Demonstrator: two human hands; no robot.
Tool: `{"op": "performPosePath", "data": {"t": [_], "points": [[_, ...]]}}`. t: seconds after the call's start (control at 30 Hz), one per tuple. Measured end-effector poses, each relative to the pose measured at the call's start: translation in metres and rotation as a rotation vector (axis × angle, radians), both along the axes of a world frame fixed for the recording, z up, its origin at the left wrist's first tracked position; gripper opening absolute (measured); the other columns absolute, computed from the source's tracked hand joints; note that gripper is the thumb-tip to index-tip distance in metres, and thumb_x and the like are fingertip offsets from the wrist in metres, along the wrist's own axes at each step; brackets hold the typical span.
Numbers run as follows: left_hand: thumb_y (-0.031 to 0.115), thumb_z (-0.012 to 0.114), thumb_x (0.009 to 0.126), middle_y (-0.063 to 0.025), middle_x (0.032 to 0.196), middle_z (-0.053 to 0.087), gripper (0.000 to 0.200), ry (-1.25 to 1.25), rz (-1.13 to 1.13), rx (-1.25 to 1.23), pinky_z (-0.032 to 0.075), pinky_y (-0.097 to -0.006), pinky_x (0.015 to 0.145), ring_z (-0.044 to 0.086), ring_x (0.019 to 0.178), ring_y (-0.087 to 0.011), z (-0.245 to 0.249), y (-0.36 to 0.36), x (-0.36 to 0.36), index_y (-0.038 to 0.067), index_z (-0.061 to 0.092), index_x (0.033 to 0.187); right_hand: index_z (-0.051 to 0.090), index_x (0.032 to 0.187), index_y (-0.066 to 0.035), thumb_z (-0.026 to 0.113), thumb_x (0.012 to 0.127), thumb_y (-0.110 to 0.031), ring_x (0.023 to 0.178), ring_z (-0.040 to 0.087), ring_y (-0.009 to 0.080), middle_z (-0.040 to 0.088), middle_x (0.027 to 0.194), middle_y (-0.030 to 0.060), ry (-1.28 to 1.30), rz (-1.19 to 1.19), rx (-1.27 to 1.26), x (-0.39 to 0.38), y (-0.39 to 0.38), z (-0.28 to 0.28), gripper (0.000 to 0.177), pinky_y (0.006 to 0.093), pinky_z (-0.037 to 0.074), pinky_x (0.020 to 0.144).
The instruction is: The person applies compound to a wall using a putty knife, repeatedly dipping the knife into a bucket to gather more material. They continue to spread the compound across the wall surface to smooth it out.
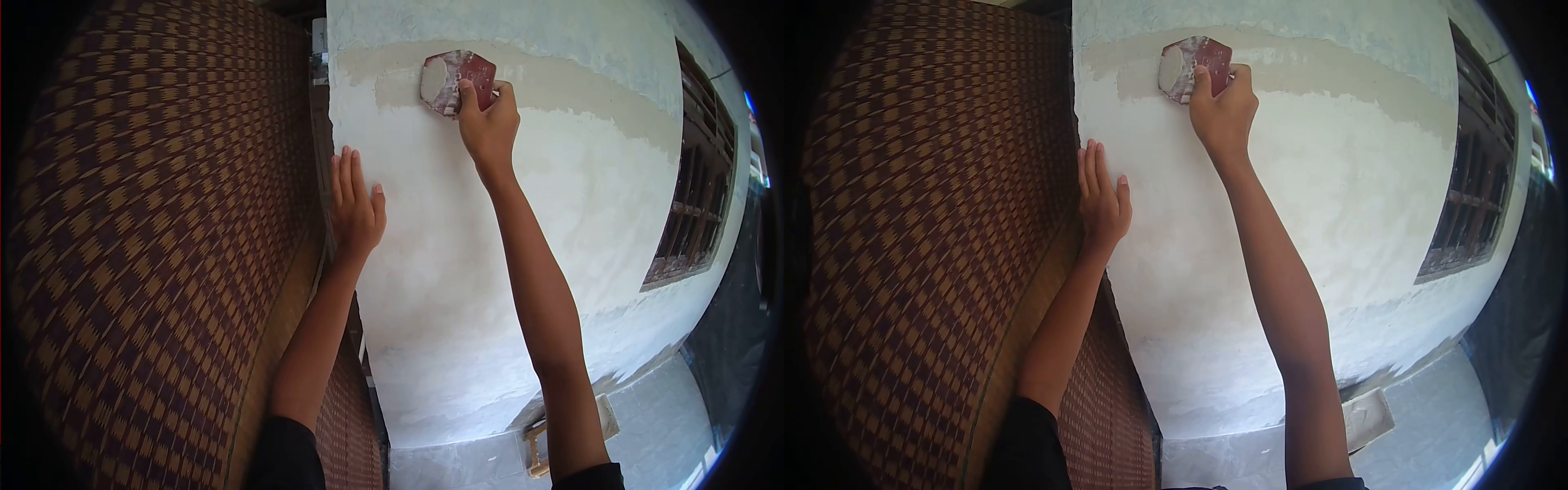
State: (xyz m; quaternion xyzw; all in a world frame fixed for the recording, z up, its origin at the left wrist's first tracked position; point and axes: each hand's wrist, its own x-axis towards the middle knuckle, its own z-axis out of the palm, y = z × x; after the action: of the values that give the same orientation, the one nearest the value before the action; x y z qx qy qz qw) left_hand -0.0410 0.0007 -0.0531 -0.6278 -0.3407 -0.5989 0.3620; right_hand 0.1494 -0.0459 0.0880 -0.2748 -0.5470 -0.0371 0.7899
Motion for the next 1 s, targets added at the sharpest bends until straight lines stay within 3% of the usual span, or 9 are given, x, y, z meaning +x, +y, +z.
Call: {"op": "performPosePath", "data": {"t": [0.17, 0.4, 0.53, 0.6, 0.7, 0.9, 1.0], "points": [[0.018, 0.046, 0.097, -0.0221, 0.156, 0.027, 0.061, 0.011, 0.025, 0.002, 0.027, -0.0495, 0.117, 0.021, 0.146, -0.0414, 0.0, 0.0, -0.003, -0.004, 0.027, 0.151, 0.055, 0.101, 0.006, 0.068, 0.087, -0.019, 0.081, 0.07, 0.0393, 0.069, 0.082, 0.0247, -0.263, -0.093, 0.054, -0.039, 0.007, 0.019, 0.032, 0.0439, 0.054, 0.075], [0.019, 0.045, 0.098, -0.0216, 0.157, 0.027, 0.061, 0.008, 0.015, 0.009, 0.026, -0.0493, 0.118, 0.021, 0.146, -0.0415, -0.001, 0.001, -0.002, -0.004, 0.026, 0.151, 0.056, 0.101, 0.006, 0.068, 0.088, -0.019, 0.078, 0.071, 0.0348, 0.071, 0.085, 0.0236, -0.019, -0.165, -0.011, 0.016, -0.001, 0.016, 0.031, 0.041, 0.055, 0.073], [0.019, 0.045, 0.098, -0.0215, 0.157, 0.026, 0.061, -0.011, 0.014, -0.029, 0.026, -0.0494, 0.118, 0.021, 0.146, -0.0415, -0.001, -0.001, 0.0, -0.004, 0.026, 0.151, 0.055, 0.101, 0.004, 0.069, 0.088, -0.019, 0.074, 0.071, 0.0372, 0.07, 0.079, 0.0225, -0.142, 0.015, 0.074, -0.005, 0.0, 0.019, 0.03, 0.0424, 0.055, 0.072], [0.019, 0.045, 0.098, -0.0217, 0.157, 0.026, 0.06, 0.002, 0.027, -0.003, 0.026, -0.0494, 0.118, 0.021, 0.146, -0.0416, -0.001, 0.0, -0.001, -0.004, 0.026, 0.151, 0.054, 0.103, 0.004, 0.069, 0.087, -0.019, 0.076, 0.07, 0.041, 0.069, 0.08, 0.0248, -0.298, -0.056, 0.102, -0.022, 0.006, 0.026, 0.032, 0.0448, 0.054, 0.074], [0.018, 0.045, 0.098, -0.0216, 0.157, 0.027, 0.06, 0.01, 0.03, -0.008, 0.026, -0.0495, 0.118, 0.021, 0.146, -0.0416, -0.001, -0.001, -0.003, -0.004, 0.026, 0.151, 0.054, 0.105, 0.005, 0.069, 0.086, -0.02, 0.08, 0.069, 0.0437, 0.068, 0.082, 0.027, -0.326, -0.229, 0.115, -0.024, 0.02, 0.036, 0.034, 0.0468, 0.054, 0.075], [0.018, 0.045, 0.098, -0.0214, 0.157, 0.027, 0.06, -0.006, 0.016, -0.004, 0.026, -0.0495, 0.118, 0.021, 0.146, -0.0417, -0.001, -0.001, 0.0, -0.004, 0.026, 0.151, 0.054, 0.106, 0.007, 0.065, 0.088, -0.017, 0.08, 0.072, 0.0349, 0.07, 0.085, 0.0239, -0.016, -0.175, 0.036, 0.022, 0.0, 0.028, 0.032, 0.0413, 0.055, 0.076], [0.018, 0.045, 0.098, -0.0212, 0.157, 0.027, 0.06, -0.006, 0.042, 0.008, 0.027, -0.0496, 0.117, 0.021, 0.146, -0.0417, -0.001, 0.0, 0.001, -0.003, 0.026, 0.151, 0.054, 0.105, 0.006, 0.066, 0.088, -0.018, 0.077, 0.071, 0.0381, 0.069, 0.082, 0.0249, -0.156, 0.002, 0.148, -0.006, 0.0, 0.019, 0.032, 0.0434, 0.055, 0.075]]}}
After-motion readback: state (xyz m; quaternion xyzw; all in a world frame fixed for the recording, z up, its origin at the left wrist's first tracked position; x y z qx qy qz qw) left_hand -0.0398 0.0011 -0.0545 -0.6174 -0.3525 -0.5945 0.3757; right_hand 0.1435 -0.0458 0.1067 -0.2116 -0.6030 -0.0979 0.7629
